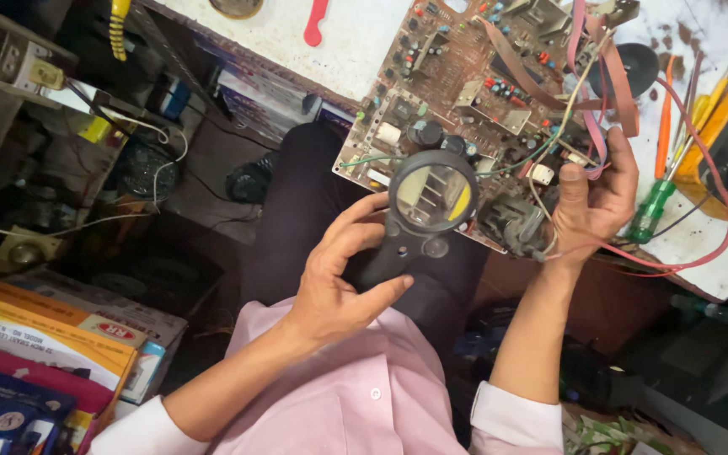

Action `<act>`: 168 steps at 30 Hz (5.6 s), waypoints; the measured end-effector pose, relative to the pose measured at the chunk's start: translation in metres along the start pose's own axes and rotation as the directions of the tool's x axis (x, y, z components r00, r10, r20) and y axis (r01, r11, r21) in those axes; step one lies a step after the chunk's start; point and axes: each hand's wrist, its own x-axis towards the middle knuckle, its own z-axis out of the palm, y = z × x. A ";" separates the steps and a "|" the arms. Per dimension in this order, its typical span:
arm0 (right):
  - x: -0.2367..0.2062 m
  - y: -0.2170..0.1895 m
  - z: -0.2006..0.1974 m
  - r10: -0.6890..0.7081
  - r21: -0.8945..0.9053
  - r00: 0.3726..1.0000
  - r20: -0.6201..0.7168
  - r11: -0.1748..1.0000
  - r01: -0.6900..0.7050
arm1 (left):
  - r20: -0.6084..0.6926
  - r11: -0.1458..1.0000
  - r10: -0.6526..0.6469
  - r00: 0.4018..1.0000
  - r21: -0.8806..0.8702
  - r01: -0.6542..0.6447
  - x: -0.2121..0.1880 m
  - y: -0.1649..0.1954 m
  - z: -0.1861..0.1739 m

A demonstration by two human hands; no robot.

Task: The person tests a circuit board using a multimeter and a magnifying glass. They probe various points on the board with the multimeter leads, flip the board over to inspect both sides, and use the magnifying glass to examine components closely.

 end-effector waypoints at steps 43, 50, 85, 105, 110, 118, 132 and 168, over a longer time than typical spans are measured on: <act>-0.026 -0.144 0.136 0.170 -0.730 0.770 0.614 0.494 0.473 | 0.044 0.976 -0.023 0.999 -0.215 0.032 0.010 -0.011 -0.018; -0.028 -0.137 0.148 0.209 -0.754 0.765 0.610 0.450 0.478 | 0.058 0.978 -0.046 0.997 -0.203 0.056 0.014 -0.012 -0.026; -0.041 -0.078 0.097 0.046 -0.579 0.797 0.602 0.713 0.396 | 0.078 0.980 -0.108 0.991 -0.156 0.119 0.010 -0.024 -0.005; -0.052 -0.108 0.130 0.226 -0.763 0.777 0.587 0.476 0.438 | 0.104 0.933 -0.222 0.970 -0.265 0.242 0.009 -0.031 -0.009; -0.049 -0.109 0.133 0.236 -0.760 0.776 0.584 0.493 0.423 | 0.107 0.894 -0.192 0.976 -0.391 0.218 0.010 -0.033 -0.008; -0.039 -0.098 0.128 0.188 -0.741 0.791 0.582 0.523 0.421 | 0.105 0.982 -0.090 0.990 -0.155 0.106 0.012 -0.035 -0.007; -0.051 -0.078 0.101 0.276 -0.656 0.849 0.450 0.747 0.105 | 0.143 0.976 -0.156 0.977 -0.131 0.175 0.016 -0.028 -0.007; -0.049 -0.067 0.094 -0.029 -0.608 0.775 0.631 0.602 0.518 | 0.139 0.959 -0.214 0.967 -0.158 0.235 0.021 -0.025 -0.002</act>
